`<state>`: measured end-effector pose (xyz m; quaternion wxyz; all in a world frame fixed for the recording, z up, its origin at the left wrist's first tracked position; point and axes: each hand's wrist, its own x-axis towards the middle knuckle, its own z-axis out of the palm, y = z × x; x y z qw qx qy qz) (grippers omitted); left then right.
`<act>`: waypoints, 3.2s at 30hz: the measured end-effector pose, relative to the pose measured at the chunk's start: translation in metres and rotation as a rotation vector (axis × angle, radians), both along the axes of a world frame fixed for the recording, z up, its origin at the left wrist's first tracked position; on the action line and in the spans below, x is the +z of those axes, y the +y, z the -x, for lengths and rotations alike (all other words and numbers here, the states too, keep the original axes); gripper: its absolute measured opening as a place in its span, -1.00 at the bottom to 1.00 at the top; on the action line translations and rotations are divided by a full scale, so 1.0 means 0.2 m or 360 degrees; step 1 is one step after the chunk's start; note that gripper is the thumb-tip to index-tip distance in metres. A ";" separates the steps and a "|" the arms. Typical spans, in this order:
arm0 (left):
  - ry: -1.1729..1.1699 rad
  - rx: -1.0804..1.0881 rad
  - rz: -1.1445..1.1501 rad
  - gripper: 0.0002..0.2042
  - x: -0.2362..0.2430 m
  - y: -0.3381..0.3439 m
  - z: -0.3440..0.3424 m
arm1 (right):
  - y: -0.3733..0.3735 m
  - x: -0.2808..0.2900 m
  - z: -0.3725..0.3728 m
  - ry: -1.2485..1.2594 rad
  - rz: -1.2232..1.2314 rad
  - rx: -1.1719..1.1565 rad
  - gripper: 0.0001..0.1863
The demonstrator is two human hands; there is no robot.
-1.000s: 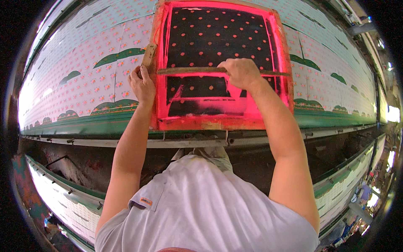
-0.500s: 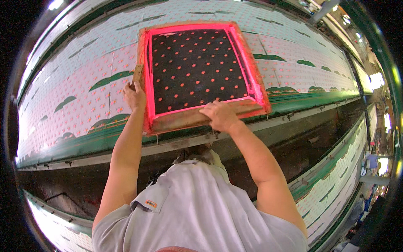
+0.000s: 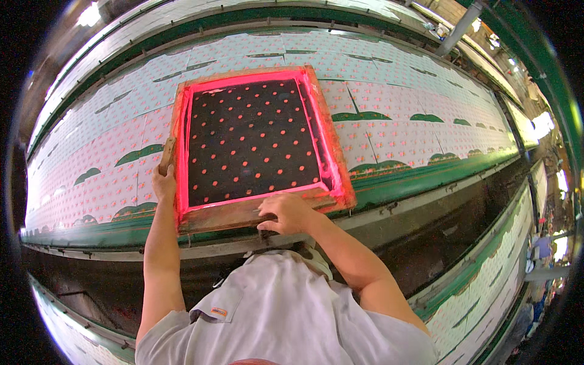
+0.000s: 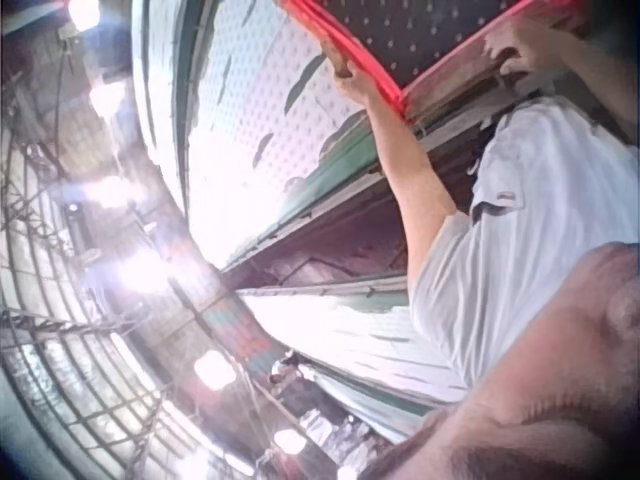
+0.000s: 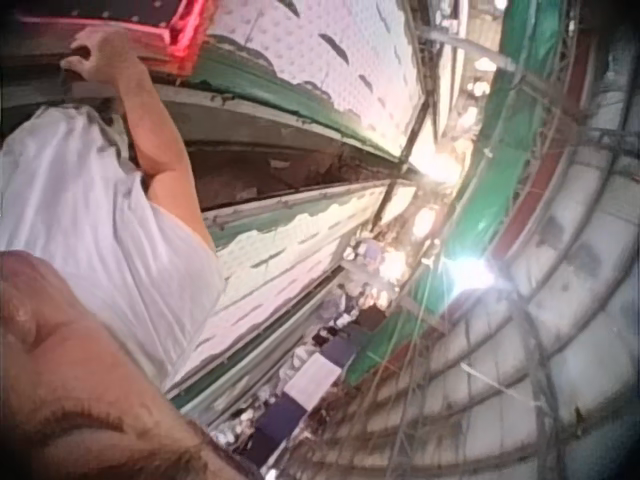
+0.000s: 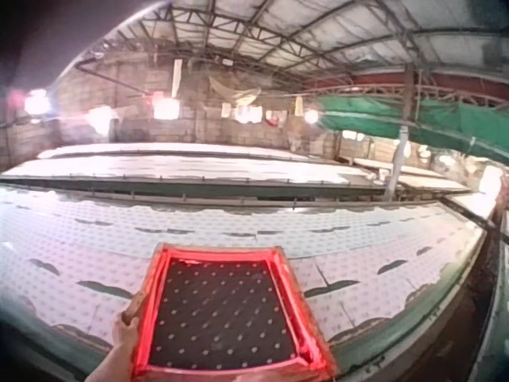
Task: The person uses a pink screen-printing frame and a squeegee to apply pink ink onto a moving conveyor belt of white fabric, creating a repeating pattern of pink dots. The person repeatedly positions the frame, pulls the squeegee across the screen, and lifts the frame to continue the process.
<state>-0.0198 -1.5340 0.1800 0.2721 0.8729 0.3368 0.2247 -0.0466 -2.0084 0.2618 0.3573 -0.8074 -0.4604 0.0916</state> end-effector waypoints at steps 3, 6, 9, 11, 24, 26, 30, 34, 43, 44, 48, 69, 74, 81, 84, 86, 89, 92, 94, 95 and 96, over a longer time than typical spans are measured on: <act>0.0015 0.0001 0.0074 -0.49 0.00 0.00 0.00 | -0.29 -0.02 -0.10 -0.0165 -0.0264 -0.0182 -0.57; 0.0183 0.0066 -0.0115 -0.45 0.01 0.01 0.00 | -0.57 -0.07 -0.24 -0.0259 -0.0323 -0.0450 -0.53; 0.0304 0.0147 -0.0168 -0.39 0.03 0.00 -0.02 | -0.74 -0.13 -0.37 -0.0334 -0.0165 -0.0644 -0.44; 0.0352 0.0190 -0.0158 -0.35 0.05 -0.01 -0.05 | -0.81 -0.17 -0.41 -0.0353 -0.0051 -0.0702 -0.37; 0.0578 0.0400 -0.0068 -0.25 0.14 -0.10 -0.09 | -0.93 -0.55 -0.63 0.0488 -0.1057 -0.1134 -0.36; 0.0626 0.0398 -0.0085 -0.26 0.17 -0.11 -0.10 | -0.94 -0.60 -0.62 0.0801 -0.1349 -0.1178 -0.36; 0.0623 0.0448 -0.0094 -0.27 0.20 -0.14 -0.11 | -0.96 -0.63 -0.60 0.1211 -0.1736 -0.1176 -0.29; 0.0659 0.0456 -0.0049 -0.27 0.19 -0.14 -0.10 | -0.95 -0.52 -0.60 0.1379 -0.1794 -0.1243 -0.24; 0.0423 0.0298 -0.0044 -0.27 0.08 0.04 -0.06 | -0.90 -0.14 -0.62 0.1128 -0.1658 -0.0877 -0.11; 0.0421 0.0302 -0.0039 -0.28 0.08 0.06 -0.06 | -0.90 -0.12 -0.62 0.1125 -0.1678 -0.0858 -0.13; 0.0195 0.0220 0.0247 -0.36 0.16 0.10 -0.04 | -0.91 -0.03 -0.64 0.0998 -0.1655 -0.0800 -0.15; -0.0427 0.0756 0.0590 -0.52 1.14 0.36 2.11 | -0.04 0.23 -0.15 0.1744 -0.1529 -0.0114 -0.25; -0.0668 0.0826 0.0575 -0.47 1.09 -0.14 2.53 | -0.16 0.25 -0.18 0.1765 -0.1509 0.0104 -0.25; -0.0806 0.0972 0.0544 -0.36 1.05 -0.77 2.80 | -0.49 0.22 -0.26 0.1798 -0.1387 0.0297 -0.24; -0.0629 0.1147 0.0581 -0.40 1.04 -0.97 2.86 | -0.62 0.17 -0.25 0.1850 -0.1364 0.0309 -0.24; -0.0605 0.1138 0.0505 -0.39 1.04 -1.09 2.88 | -0.69 0.14 -0.25 0.1854 -0.1349 0.0322 -0.24; -0.0615 0.1131 0.0473 -0.39 1.07 -1.18 2.88 | -0.73 0.10 -0.28 0.1861 -0.1333 0.0311 -0.25; -0.0495 0.1185 0.0381 -0.39 1.13 -1.18 2.84 | -0.72 0.07 -0.30 0.1911 -0.1346 0.0330 -0.27; -0.0437 0.1187 0.0360 -0.39 1.18 -1.12 2.77 | -0.69 0.06 -0.31 0.1911 -0.1385 0.0319 -0.28; -0.0436 0.1161 0.0381 -0.38 1.20 -1.07 2.72 | -0.68 0.06 -0.32 0.1894 -0.1417 0.0291 -0.29; -0.0440 0.1136 0.0426 -0.37 1.22 -1.02 2.66 | -0.66 0.06 -0.33 0.1874 -0.1441 0.0272 -0.29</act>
